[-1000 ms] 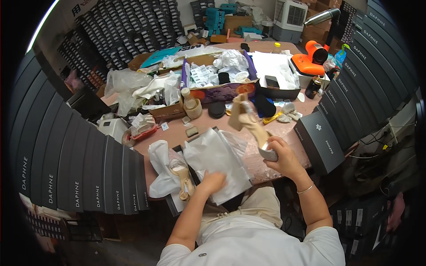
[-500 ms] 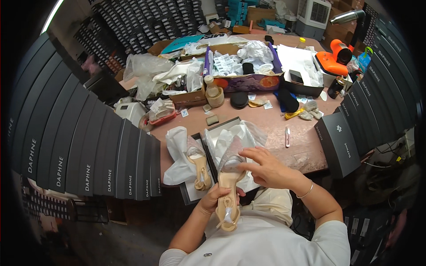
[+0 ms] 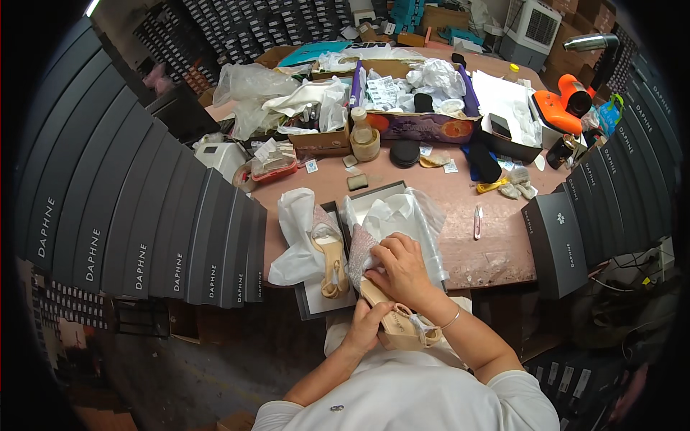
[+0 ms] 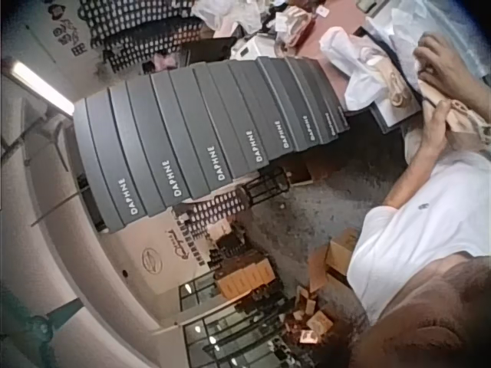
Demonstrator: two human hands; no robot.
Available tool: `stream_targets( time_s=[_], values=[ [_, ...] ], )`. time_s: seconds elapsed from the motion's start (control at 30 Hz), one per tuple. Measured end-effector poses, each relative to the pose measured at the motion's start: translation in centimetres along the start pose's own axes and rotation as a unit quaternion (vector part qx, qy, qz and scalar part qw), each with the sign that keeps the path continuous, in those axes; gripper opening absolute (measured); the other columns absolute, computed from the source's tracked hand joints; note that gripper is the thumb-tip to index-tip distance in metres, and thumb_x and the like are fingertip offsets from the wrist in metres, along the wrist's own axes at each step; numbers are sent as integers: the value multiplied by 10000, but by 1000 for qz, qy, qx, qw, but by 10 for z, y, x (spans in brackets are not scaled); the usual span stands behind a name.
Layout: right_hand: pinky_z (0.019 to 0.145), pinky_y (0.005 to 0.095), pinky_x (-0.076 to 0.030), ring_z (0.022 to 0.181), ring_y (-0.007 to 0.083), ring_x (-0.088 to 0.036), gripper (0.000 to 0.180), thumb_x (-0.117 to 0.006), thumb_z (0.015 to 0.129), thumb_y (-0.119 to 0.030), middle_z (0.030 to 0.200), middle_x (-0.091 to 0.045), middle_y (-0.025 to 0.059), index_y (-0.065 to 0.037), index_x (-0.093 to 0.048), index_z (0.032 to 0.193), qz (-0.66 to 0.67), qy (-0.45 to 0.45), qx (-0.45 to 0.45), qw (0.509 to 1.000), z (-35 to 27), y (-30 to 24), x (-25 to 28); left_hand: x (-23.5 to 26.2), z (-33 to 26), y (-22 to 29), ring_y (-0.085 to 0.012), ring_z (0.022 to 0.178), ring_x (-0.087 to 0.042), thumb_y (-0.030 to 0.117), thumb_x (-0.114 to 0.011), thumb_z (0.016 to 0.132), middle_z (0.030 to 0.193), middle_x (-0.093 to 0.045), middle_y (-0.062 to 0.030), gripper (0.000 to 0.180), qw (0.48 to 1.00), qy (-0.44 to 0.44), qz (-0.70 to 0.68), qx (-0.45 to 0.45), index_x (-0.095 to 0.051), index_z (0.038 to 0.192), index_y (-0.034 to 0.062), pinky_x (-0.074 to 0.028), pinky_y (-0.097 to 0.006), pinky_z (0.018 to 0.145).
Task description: Packing pairs of high-heeled shoes into boxes with tissue paper and silica gel packets at a workbench.
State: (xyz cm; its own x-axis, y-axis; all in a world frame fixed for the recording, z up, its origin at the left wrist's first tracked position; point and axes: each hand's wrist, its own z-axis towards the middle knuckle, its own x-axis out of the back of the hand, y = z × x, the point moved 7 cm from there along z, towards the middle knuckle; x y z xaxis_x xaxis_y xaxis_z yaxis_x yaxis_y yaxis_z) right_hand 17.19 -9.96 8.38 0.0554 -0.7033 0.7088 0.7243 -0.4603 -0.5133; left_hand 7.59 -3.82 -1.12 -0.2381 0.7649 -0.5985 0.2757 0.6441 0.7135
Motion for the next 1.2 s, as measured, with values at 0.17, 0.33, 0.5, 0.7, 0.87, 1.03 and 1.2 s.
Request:
stream_targets(
  time_s=[0.17,0.33,0.5,0.7,0.87,1.03,1.2],
  values=[
    [850,410,-386,992,309,-499,444,-774,688,-261,1041,-563,107,-47,-578,1024,56,-101,-15,993,-11,1,2,8,1,-7,-115,969,-557,49,-565,834,1080,-551,-63,352,1000,-13,23,-2,-479,1172,-3,-478,-278,833],
    [828,394,-454,926,341,-550,607,-772,703,-421,1054,-583,177,5,-572,1086,107,-145,-34,983,-9,3,-8,8,1,-8,-98,898,-555,17,-527,806,1058,-552,-58,323,997,16,50,-48,-499,1127,-6,-475,-240,766],
    [727,373,-499,833,344,-602,604,-781,701,-332,1008,-592,198,19,-559,1139,176,-276,-81,941,-17,17,-27,24,4,-1,-128,841,-593,14,-534,802,979,-581,-73,292,994,5,98,-52,-514,1092,-20,-508,-265,751],
    [710,377,-522,820,331,-628,343,-723,713,-232,914,-588,172,-22,-607,959,11,-108,-119,987,5,74,-20,38,2,26,-226,801,-646,97,-555,806,940,-607,-147,302,999,46,-1,-10,-509,1064,-52,-560,-355,737],
    [663,397,-530,791,297,-633,221,-709,721,-202,874,-595,133,-62,-613,863,-189,-200,-82,958,-14,121,-108,32,-2,29,-231,854,-634,115,-570,805,989,-594,-151,404,999,7,-34,-6,-447,1163,-23,-552,-354,773],
    [641,409,-506,747,282,-628,239,-727,715,-199,835,-610,88,-72,-597,871,19,-154,43,987,14,0,-6,33,-4,26,-204,908,-616,67,-592,803,1009,-583,-132,434,999,3,49,-10,-425,1197,-4,-530,-351,825],
    [620,345,-456,682,215,-608,81,-590,752,-165,717,-562,39,-92,-556,752,-62,-144,204,966,-8,-12,-37,31,-6,16,-174,1068,-541,12,-576,799,1189,-484,-93,569,992,-13,120,-43,-326,1310,17,-489,-320,900]
  ],
)
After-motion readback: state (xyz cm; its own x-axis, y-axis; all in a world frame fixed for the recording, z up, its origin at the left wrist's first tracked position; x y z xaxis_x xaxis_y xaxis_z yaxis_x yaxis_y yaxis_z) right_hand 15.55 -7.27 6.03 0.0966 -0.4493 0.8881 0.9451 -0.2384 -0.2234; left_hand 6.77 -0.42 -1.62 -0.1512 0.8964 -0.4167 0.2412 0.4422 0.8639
